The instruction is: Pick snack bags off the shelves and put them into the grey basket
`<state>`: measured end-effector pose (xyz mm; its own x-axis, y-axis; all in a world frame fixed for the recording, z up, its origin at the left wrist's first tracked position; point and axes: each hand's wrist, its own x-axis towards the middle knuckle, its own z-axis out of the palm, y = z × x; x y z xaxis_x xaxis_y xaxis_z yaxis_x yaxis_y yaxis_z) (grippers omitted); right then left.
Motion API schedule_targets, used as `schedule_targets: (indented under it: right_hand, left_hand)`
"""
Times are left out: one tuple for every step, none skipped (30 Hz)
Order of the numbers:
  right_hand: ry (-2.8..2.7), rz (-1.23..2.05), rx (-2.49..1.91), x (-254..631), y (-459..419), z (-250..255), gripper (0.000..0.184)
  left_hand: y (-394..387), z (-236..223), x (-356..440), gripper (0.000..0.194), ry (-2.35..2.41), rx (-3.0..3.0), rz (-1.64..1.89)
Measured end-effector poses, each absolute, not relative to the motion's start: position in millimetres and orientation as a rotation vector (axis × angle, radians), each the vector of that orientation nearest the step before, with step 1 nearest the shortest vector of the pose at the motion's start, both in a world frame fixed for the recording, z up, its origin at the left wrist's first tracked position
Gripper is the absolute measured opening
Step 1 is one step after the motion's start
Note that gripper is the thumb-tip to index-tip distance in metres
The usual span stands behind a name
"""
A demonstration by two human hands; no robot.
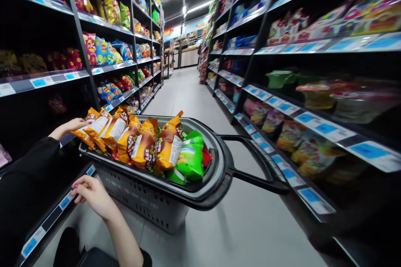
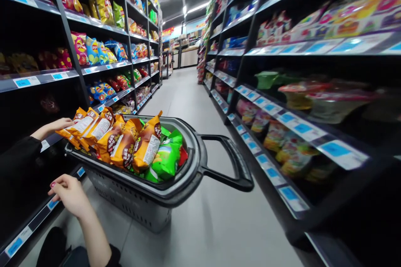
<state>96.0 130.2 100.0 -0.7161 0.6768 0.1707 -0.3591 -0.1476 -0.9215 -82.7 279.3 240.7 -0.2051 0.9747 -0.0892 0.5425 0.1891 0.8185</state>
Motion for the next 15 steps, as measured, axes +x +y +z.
schedule_targets:
  right_hand:
    - [-1.443,1.927,-0.382,96,130,99,0.027]
    - [-1.45,1.929,-0.392,95,130,98,0.024]
    - [-1.454,1.928,-0.405,96,131,97,0.021]
    - [-1.457,1.928,-0.421,96,132,96,0.019]
    - [-1.459,1.926,-0.437,97,134,95,0.018]
    - [-1.462,1.922,-0.455,97,136,93,0.017]
    - [-1.467,1.918,-0.473,98,139,92,0.016]
    - [-1.473,1.913,-0.493,98,142,89,0.016]
    - [-1.481,1.908,-0.515,98,145,86,0.017]
    - [-1.491,1.902,-0.541,97,148,81,0.018]
    - [-1.502,1.893,-0.572,97,151,76,0.019]
    - [-1.517,1.883,-0.607,95,154,70,0.02]
    - [-1.535,1.871,-0.644,94,157,63,0.022]
    - [-1.556,1.859,-0.68,93,159,56,0.024]
    - [-1.582,1.851,-0.715,91,161,49,0.025]
  left_hand:
    - [279,243,-83,0.019,1.865,1.449,0.895]
    - [277,245,-84,0.019,1.886,1.469,0.907]
    - [274,247,-85,0.02,1.901,1.484,0.919]
    - [268,247,-86,0.024,1.914,1.493,0.937]
    - [259,247,-87,0.028,1.93,1.501,0.97]
    - [247,245,-89,0.032,1.951,1.51,1.026]
    - [232,242,-90,0.035,1.976,1.521,1.101]
    - [215,235,-91,0.037,1.999,1.532,1.188]
    - [196,225,-91,0.037,2.02,1.539,1.276]
    - [176,211,-90,0.035,2.031,1.538,1.347]
    - [156,194,-89,0.033,2.031,1.525,1.383]
    - [138,173,-86,0.028,2.024,1.494,1.37]
    - [123,149,-83,0.024,2.001,1.453,1.314]
    - [112,123,-80,0.022,1.967,1.404,1.234]
    - [105,97,-76,0.02,1.93,1.352,1.145]
